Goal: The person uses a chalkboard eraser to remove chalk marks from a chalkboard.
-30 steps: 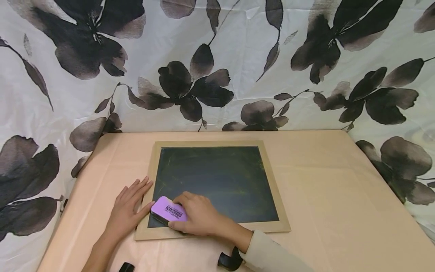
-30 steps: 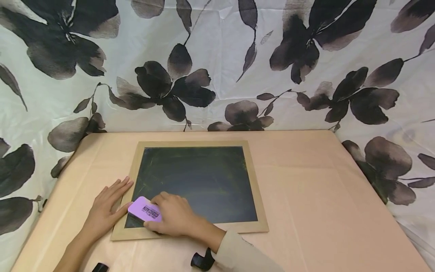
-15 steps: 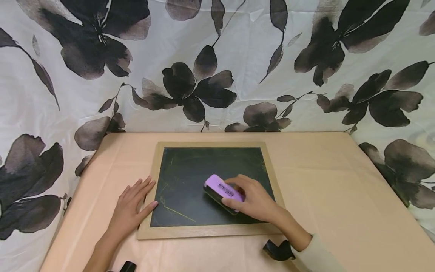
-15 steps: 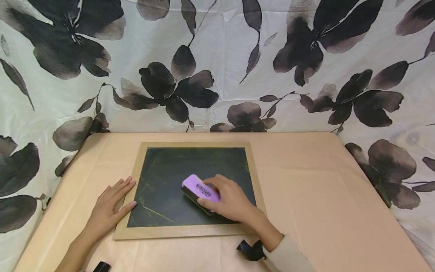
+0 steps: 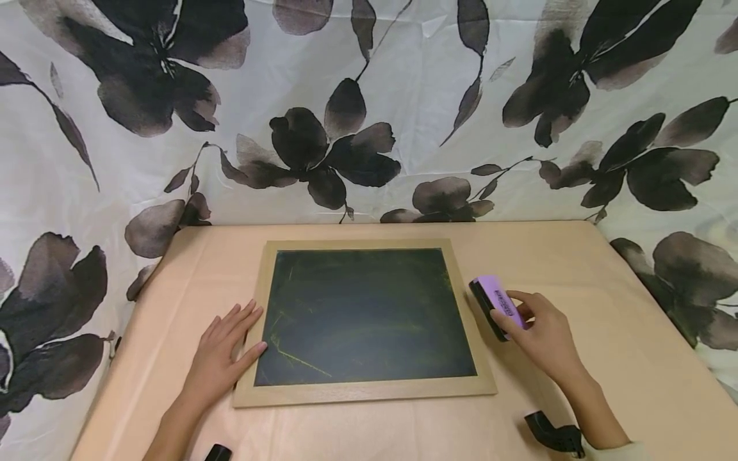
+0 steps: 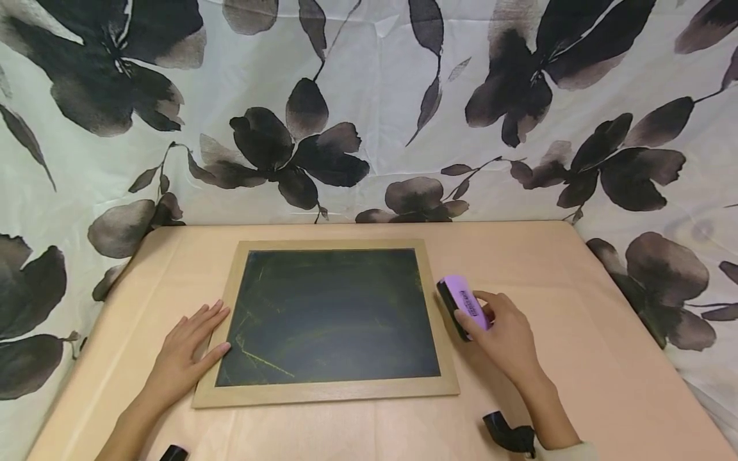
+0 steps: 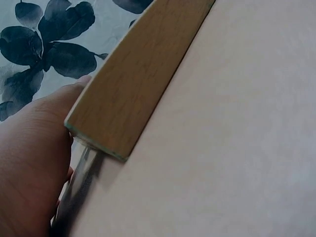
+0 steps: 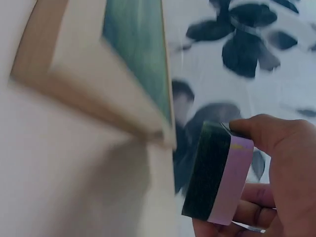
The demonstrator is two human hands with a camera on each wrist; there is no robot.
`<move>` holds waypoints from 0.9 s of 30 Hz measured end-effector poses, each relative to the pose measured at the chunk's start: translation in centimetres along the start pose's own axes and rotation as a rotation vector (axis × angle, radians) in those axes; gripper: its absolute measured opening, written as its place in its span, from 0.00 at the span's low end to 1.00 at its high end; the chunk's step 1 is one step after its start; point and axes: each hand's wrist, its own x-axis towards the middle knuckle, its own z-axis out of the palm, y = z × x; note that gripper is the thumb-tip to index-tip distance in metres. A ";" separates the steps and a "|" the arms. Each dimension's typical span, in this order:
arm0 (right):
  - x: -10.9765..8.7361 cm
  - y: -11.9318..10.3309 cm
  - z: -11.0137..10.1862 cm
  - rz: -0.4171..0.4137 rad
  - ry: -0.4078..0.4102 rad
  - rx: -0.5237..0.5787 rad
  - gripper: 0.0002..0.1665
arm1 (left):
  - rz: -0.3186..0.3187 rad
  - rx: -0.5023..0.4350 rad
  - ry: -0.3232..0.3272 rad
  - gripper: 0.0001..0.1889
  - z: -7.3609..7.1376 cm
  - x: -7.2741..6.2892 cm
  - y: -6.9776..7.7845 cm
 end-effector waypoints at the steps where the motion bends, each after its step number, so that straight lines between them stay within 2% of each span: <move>1: 0.0 0.5 -0.1 0.012 0.017 -0.017 0.30 | 0.001 0.000 0.002 0.33 0.0 0.0 0.0; 9: 0.2 2.8 0.9 0.049 0.069 -0.101 0.33 | -0.002 -0.009 0.002 0.33 0.3 0.2 -0.2; 18: 0.3 3.2 2.0 0.079 0.064 -0.168 0.35 | 0.002 -0.001 0.002 0.33 0.7 0.2 -0.1; 27: 0.0 3.0 2.4 0.071 0.058 -0.190 0.36 | 0.005 0.012 0.003 0.33 0.6 0.2 0.0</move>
